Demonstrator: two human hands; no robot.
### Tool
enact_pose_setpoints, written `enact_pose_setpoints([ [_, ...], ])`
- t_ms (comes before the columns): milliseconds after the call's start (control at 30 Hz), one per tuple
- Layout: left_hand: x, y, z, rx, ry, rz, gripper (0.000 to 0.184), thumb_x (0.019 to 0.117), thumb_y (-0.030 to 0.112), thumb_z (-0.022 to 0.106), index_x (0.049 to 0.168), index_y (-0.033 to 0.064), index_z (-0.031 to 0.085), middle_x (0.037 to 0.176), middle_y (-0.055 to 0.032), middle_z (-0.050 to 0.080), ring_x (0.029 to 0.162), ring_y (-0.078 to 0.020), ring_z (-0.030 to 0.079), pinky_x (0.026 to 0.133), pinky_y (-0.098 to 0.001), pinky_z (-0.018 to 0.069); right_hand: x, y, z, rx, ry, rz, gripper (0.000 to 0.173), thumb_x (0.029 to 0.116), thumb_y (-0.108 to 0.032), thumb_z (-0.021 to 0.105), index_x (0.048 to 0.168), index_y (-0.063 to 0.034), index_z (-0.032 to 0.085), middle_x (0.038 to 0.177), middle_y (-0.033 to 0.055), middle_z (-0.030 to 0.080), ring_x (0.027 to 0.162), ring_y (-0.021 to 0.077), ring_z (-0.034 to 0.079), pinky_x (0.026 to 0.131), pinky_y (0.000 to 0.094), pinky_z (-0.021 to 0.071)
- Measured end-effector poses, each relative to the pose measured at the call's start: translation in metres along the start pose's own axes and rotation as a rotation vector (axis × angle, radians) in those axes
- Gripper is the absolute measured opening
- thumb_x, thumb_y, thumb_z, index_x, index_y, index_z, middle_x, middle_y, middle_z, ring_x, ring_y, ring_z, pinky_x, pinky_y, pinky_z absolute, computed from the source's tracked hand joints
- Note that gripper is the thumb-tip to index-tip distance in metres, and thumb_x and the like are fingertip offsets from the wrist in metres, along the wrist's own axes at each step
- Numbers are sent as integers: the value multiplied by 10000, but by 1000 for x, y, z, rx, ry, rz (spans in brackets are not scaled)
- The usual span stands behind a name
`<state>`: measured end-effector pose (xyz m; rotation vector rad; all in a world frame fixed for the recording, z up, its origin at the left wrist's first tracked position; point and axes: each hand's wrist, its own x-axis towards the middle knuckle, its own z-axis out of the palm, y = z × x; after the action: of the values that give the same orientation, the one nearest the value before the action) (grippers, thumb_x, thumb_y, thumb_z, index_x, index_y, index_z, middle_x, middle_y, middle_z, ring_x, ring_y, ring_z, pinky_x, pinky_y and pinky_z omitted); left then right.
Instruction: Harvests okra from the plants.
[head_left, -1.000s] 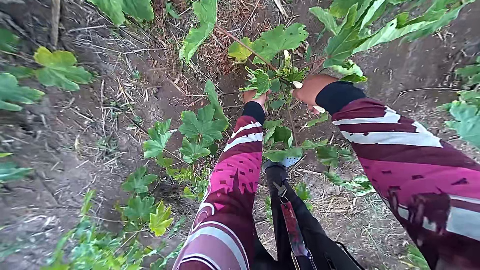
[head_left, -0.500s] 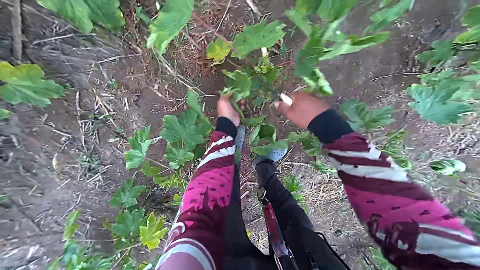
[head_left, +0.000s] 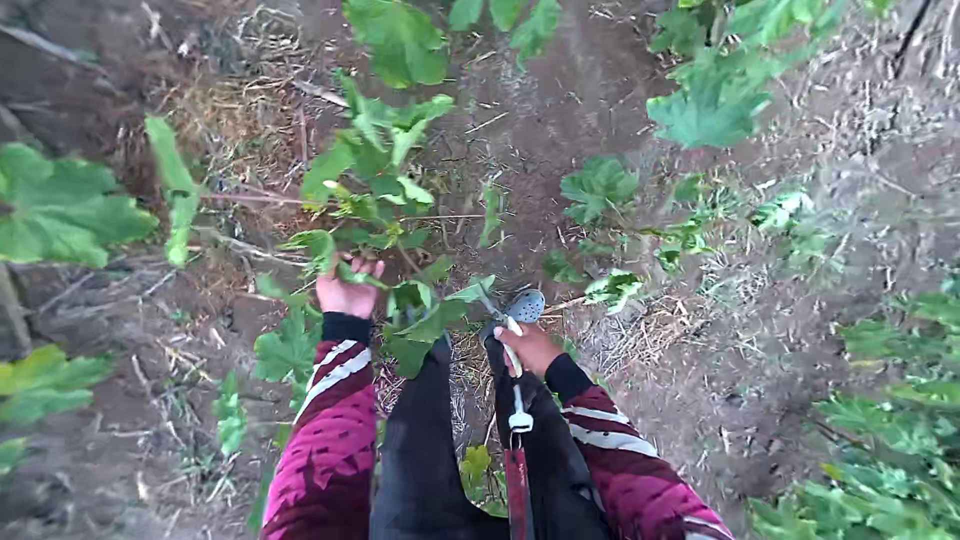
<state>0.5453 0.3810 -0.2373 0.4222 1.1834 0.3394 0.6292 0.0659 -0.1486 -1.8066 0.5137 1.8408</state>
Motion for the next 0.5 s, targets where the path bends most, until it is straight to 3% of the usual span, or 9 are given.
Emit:
enact_pose_setpoints([
  [100,-8,-9,-8,139,-118,-106,316,1077,372,405,909,208,617,629,73,517,577,-105,562,697,-367,580,1,25,-11,127,-28,12,506,1079,-435,510,1359,-15,538,874,138,659,690,236,656,697,429,588],
  [233,-54,-29,11,294,-170,-188,363,1093,277,313,909,177,610,651,52,581,569,-90,601,574,-278,568,-3,65,-34,237,-48,34,519,1080,-467,494,1353,-28,539,860,129,660,667,222,646,667,405,567],
  [400,-110,-76,82,421,-244,-276,349,1086,270,316,930,171,612,712,41,612,538,-59,572,487,-212,511,-14,112,-69,369,-67,54,544,1076,-512,473,1350,-49,552,874,124,697,662,212,658,630,382,546],
  [500,-134,-121,141,688,-225,-315,211,1100,208,386,1013,125,559,721,12,590,493,-61,516,441,-210,472,-24,140,-92,456,-62,46,564,1074,-533,455,1348,-50,560,893,133,719,683,225,676,640,396,552],
])
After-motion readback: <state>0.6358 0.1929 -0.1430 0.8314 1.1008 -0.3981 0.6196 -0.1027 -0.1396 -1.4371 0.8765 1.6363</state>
